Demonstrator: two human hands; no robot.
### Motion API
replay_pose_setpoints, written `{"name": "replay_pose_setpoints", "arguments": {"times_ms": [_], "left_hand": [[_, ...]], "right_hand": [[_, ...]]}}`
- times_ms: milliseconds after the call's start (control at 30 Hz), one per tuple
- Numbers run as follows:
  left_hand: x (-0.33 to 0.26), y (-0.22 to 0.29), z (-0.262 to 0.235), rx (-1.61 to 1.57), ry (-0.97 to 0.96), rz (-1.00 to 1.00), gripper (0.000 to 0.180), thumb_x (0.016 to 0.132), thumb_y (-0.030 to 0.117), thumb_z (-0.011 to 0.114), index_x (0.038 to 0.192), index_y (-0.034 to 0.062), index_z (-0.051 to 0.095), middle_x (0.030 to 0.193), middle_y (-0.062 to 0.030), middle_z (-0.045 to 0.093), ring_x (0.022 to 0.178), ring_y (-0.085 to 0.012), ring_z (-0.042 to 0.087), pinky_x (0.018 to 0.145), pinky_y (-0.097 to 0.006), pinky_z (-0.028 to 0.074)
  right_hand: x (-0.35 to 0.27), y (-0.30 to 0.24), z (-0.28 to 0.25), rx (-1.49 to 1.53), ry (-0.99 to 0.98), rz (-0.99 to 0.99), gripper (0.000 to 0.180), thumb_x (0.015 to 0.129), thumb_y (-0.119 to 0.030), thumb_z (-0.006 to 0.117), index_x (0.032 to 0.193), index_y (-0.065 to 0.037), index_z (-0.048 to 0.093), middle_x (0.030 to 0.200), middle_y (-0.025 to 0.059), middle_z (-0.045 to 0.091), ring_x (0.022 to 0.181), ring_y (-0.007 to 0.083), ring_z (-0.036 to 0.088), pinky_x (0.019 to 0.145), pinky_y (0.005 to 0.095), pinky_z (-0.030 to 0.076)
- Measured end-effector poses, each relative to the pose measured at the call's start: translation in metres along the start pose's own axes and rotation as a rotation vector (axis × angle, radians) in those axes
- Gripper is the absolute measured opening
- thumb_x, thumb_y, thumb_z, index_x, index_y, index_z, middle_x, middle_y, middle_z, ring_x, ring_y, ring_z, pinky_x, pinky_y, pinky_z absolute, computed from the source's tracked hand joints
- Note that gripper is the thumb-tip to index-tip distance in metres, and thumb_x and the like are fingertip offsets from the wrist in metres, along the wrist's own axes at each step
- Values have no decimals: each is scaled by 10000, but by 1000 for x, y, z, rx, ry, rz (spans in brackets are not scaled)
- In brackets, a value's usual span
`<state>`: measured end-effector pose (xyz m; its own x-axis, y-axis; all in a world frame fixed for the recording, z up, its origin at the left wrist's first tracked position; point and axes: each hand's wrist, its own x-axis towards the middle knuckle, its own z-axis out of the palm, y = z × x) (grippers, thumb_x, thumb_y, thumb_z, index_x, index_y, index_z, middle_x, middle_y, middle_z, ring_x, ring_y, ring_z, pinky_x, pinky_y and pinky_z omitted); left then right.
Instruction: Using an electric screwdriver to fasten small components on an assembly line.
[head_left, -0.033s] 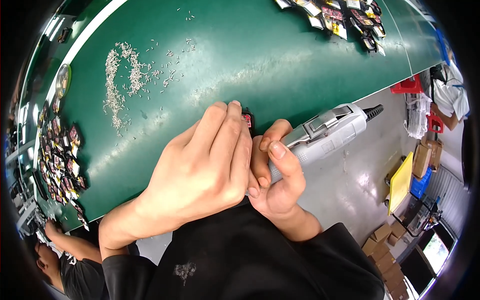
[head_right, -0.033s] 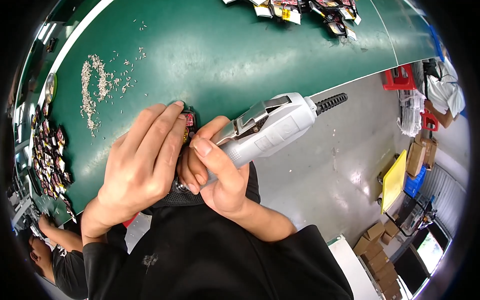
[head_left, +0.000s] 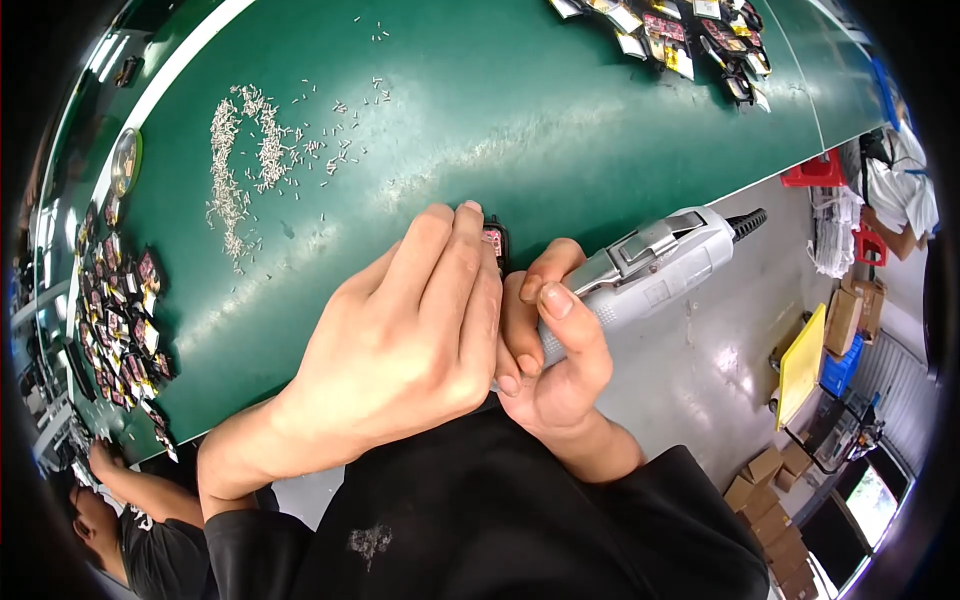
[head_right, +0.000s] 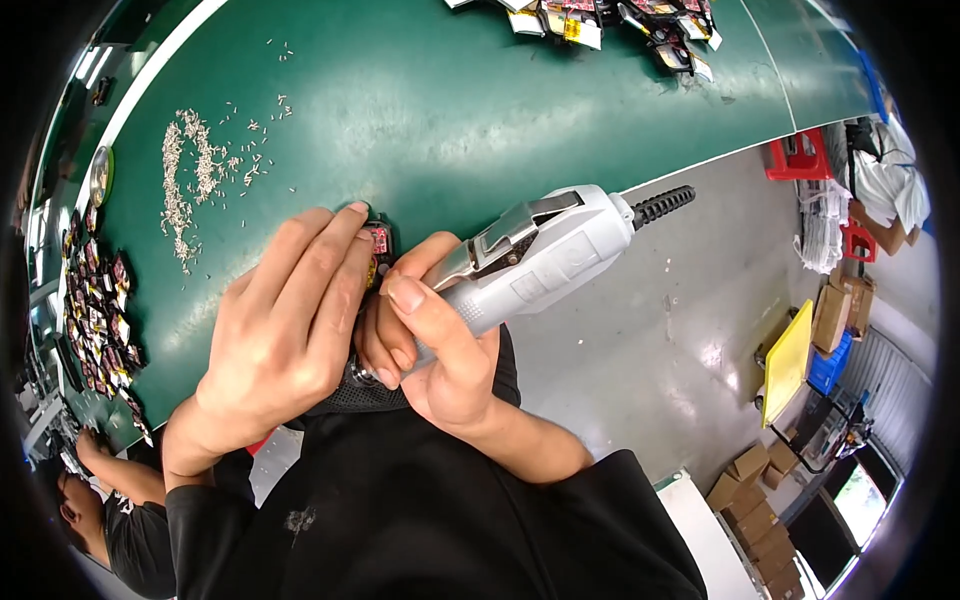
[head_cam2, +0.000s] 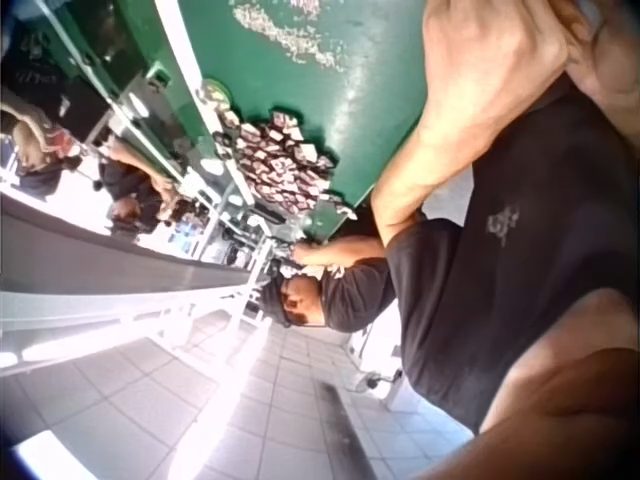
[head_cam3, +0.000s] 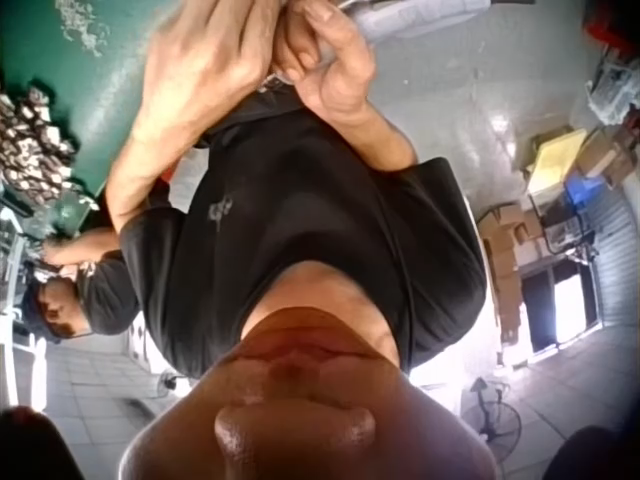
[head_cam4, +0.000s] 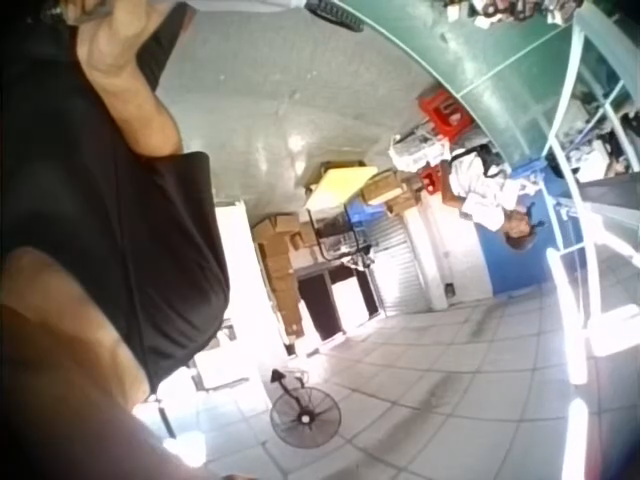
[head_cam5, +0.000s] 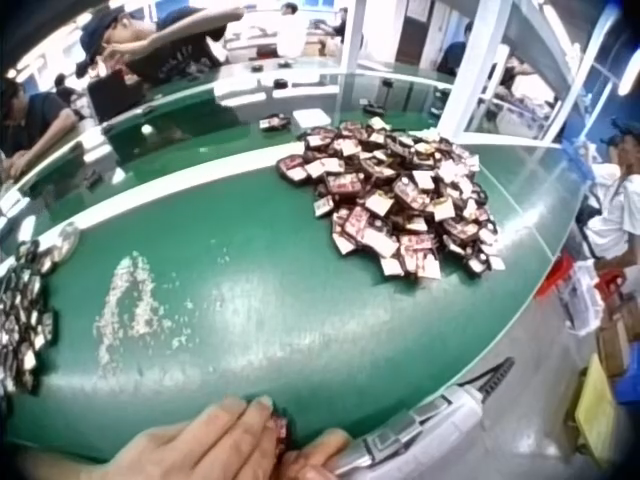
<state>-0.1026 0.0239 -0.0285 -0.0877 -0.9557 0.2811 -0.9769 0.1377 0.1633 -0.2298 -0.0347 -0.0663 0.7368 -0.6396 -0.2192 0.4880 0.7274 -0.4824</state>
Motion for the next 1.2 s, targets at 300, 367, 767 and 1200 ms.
{"name": "replay_pose_setpoints", "arguments": {"times_ms": [300, 367, 767, 1200], "left_hand": [[-13, 0, 0, -49, -51, -26, 470, 602, -8, 663, 1039, -153, 570, 1168, -256, 548, 976, -341, 577, 722, -373, 539], [-14, 1, 2, -33, -47, -17, 460, 603, -6, 661, 1030, -157, 573, 1166, -259, 549, 979, -343, 577, 728, -374, 539], [-16, -1, 8, -63, 6, -29, 386, 627, -23, 662, 979, -163, 589, 1094, -275, 581, 934, -351, 598, 728, -376, 542], [-18, -1, 10, -129, 51, -70, 397, 608, -10, 676, 966, -158, 591, 1069, -252, 590, 936, -340, 595, 721, -362, 541]], "right_hand": [[36, -75, 5, -240, -504, -222, 182, 978, -262, 440, 974, -80, 447, 555, -13, 412, 432, 97, 419, 489, 262, 408], [44, -87, 14, -291, -517, -252, 266, 983, -333, 421, 975, -80, 503, 549, -13, 410, 447, 98, 425, 516, 266, 392], [75, -74, 12, -375, -530, -244, 371, 987, -401, 364, 979, -83, 554, 531, -21, 391, 436, 91, 374, 495, 265, 353], [68, -82, 26, -493, -574, -203, 322, 982, -378, 373, 954, -99, 530, 549, -17, 417, 446, 85, 404, 530, 263, 384]]}}
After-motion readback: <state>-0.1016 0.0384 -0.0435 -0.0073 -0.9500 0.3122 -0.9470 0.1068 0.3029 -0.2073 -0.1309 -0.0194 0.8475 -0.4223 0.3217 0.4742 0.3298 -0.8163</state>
